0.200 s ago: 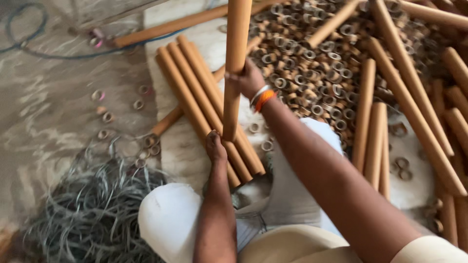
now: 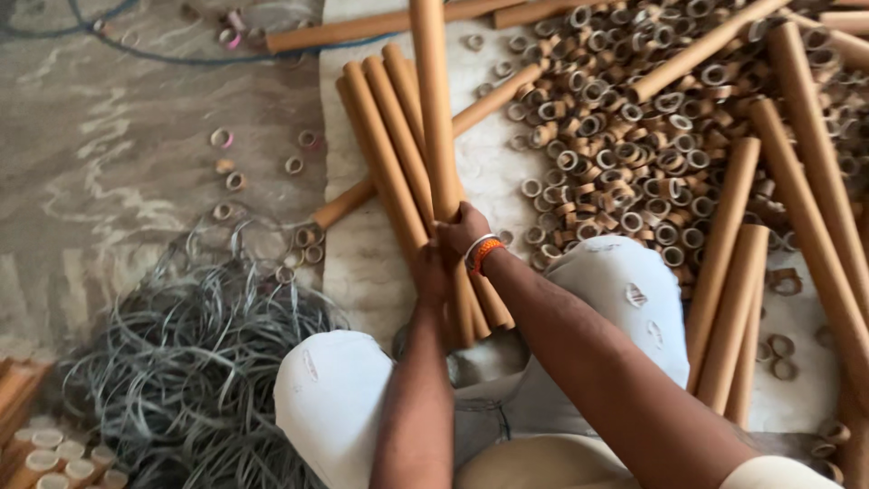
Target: The person gathers several long wooden sticks, aligns them into a bundle, and ties them together with a gray plastic strap. The person repeats this process to create multiple bundles.
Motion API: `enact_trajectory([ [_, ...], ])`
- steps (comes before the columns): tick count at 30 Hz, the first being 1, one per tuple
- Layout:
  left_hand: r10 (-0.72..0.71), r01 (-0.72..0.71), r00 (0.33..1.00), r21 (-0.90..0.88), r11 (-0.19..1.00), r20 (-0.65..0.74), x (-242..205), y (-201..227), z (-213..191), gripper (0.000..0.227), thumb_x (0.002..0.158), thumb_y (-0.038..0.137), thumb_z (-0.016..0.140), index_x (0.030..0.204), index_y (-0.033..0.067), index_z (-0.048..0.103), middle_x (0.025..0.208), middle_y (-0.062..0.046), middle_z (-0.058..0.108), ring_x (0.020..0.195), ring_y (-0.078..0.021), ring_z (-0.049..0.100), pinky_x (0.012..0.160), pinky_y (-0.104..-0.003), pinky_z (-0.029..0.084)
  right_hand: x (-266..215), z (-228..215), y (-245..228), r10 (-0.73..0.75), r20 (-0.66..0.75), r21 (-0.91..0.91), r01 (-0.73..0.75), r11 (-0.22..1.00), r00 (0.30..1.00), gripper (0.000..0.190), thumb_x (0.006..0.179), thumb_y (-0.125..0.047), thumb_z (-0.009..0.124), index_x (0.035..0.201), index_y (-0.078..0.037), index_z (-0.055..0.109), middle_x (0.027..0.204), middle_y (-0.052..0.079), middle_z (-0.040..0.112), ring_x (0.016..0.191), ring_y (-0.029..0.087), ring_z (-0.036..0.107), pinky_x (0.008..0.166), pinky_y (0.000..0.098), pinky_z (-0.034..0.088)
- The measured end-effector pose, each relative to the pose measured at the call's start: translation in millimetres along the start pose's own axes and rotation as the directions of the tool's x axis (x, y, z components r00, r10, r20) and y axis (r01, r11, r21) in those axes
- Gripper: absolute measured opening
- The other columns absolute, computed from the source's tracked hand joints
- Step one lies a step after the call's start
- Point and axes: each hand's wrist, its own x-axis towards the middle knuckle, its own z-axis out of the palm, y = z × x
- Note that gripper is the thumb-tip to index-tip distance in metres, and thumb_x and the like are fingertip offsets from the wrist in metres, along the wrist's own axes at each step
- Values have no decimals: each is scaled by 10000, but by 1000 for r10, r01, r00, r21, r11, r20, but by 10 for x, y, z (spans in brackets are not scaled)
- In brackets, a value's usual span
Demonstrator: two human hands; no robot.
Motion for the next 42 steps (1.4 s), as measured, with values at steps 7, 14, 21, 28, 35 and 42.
enact_trajectory([
  [7,16,-16,1000,487,874,4,-217,-59,-24,384,969,327,614,1131,-21,625,1082,-233,707,1023,-378,684,865,-466,525,-10,243,-33,264,125,-365,-203,909,957,389,878,-362,792,949,-1,667,848,156,714,784,231,694,733,390,571],
  [14,6,42,997,586,809,-81,-261,168,-13,486,786,270,748,1147,-9,580,1107,-285,668,1057,-489,617,851,-531,509,367,657,572,246,145,-291,-196,936,958,408,895,-397,770,958,-5,674,854,109,712,821,237,698,773,377,566],
  [21,-123,208,977,664,718,-173,-147,196,-13,405,872,307,728,1135,39,577,1160,-257,673,1089,-474,628,887,-548,510,698,835,1181,-180,309,-651,345,676,934,320,952,-317,724,1062,-21,675,861,133,716,847,300,702,764,415,554],
  [28,-148,202,979,790,579,-142,-150,-95,-131,703,775,254,799,1376,67,487,1305,-263,557,1190,-445,559,994,-508,478,709,713,1288,18,165,-282,30,959,986,386,814,-249,770,1116,-25,685,984,157,738,921,294,716,811,386,563],
  [35,-92,134,991,786,604,-98,-110,-472,-259,738,803,218,769,1460,90,460,1341,-254,545,1237,-433,532,1050,-505,451,645,643,1265,14,272,-280,65,958,962,432,845,-229,747,1209,-9,670,1061,204,753,982,309,739,854,389,573],
  [42,2,146,981,748,647,-193,145,-471,-238,632,875,291,614,1475,128,504,1317,-165,654,1179,-356,674,1003,-457,550,475,356,417,-288,242,-248,346,905,926,516,846,-195,757,1290,20,604,1213,232,675,1111,337,687,922,399,549],
])
